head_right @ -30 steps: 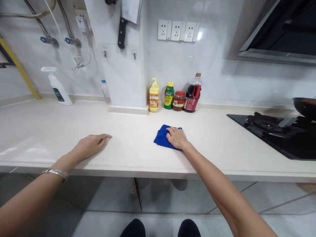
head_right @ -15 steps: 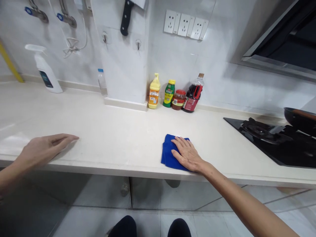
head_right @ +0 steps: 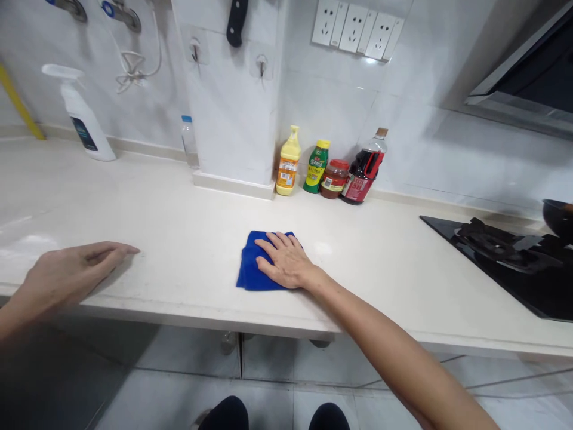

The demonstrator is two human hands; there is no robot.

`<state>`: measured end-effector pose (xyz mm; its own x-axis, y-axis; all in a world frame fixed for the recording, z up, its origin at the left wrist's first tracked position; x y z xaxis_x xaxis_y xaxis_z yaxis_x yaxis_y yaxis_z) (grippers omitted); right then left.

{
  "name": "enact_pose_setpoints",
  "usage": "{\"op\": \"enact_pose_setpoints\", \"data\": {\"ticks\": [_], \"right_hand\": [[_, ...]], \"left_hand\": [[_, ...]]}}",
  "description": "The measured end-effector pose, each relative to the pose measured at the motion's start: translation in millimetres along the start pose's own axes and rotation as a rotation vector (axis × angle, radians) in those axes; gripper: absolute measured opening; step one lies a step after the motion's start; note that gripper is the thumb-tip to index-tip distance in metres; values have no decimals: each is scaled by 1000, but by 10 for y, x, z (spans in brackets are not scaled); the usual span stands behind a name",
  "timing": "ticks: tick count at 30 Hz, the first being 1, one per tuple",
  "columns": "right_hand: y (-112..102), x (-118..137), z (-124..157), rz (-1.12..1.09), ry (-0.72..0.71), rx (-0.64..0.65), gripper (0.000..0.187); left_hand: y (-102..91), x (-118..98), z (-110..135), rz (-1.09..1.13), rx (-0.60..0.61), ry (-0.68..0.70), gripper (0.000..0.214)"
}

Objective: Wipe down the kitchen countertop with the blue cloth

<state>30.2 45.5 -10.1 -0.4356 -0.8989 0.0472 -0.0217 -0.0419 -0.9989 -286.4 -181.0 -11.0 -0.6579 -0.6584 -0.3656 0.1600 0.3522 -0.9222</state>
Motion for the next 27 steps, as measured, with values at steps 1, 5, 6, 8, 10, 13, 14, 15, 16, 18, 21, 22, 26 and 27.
{"op": "enact_pose_setpoints", "data": {"ticks": [1, 5, 6, 8, 10, 13, 14, 15, 16, 18, 21, 22, 26, 27], "right_hand": [[-1, 9, -115, -3, 8, -3, 64], [2, -36, -485, -16, 45, -10, 64], [2, -66, -551, -20, 58, -13, 63], [-2, -134, -657, -26, 79, -25, 63], [-9, -201, -737, -32, 89, -42, 63], [-7, -322, -819, -41, 110, -57, 63], [-5, -374, -835, -45, 126, -60, 63], [-4, -429, -846, -49, 141, -63, 64], [-4, -487, -850, -52, 156, -67, 64], [-9, -618, -833, -58, 187, -78, 64], [-3, -886, -737, -54, 257, -79, 64], [2, -993, -685, -48, 287, -77, 64], [16, -1426, -402, -13, 391, -76, 65], [22, -1522, -319, -8, 410, -75, 65]], "left_hand": [[5, 14, -4, 2, 4, -4, 56], [-4, 35, -1, 7, 13, -23, 53], [-11, 31, 3, 6, 14, -24, 53], [-27, 22, 12, 6, 9, -28, 53], [-44, 14, 20, 5, -3, -29, 53], [-57, -2, 31, 1, -19, -17, 53], [-60, -3, 34, -1, -23, -14, 52], [-62, 1, 37, 0, -25, -14, 52], [-63, 8, 40, 1, -23, -19, 51], [-70, 23, 45, 2, -18, -34, 51], [-77, 21, 51, -4, 0, -52, 53], [-82, 10, 53, -3, 1, -52, 53], [-106, -36, 54, 10, -13, -48, 53], [-110, -47, 53, 6, -16, -43, 53]]}}
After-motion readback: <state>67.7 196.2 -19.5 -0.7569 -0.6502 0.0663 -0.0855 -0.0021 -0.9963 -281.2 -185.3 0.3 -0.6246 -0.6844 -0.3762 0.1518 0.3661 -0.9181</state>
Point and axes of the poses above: each hand's wrist, its own z-axis away from the middle knuckle, its own y-axis out of the palm, x = y × z, the point moved 10 cm from there along -z, towards the middle knuckle, and after that the axes turned 6 degrees about z, right-handed, at the moved point
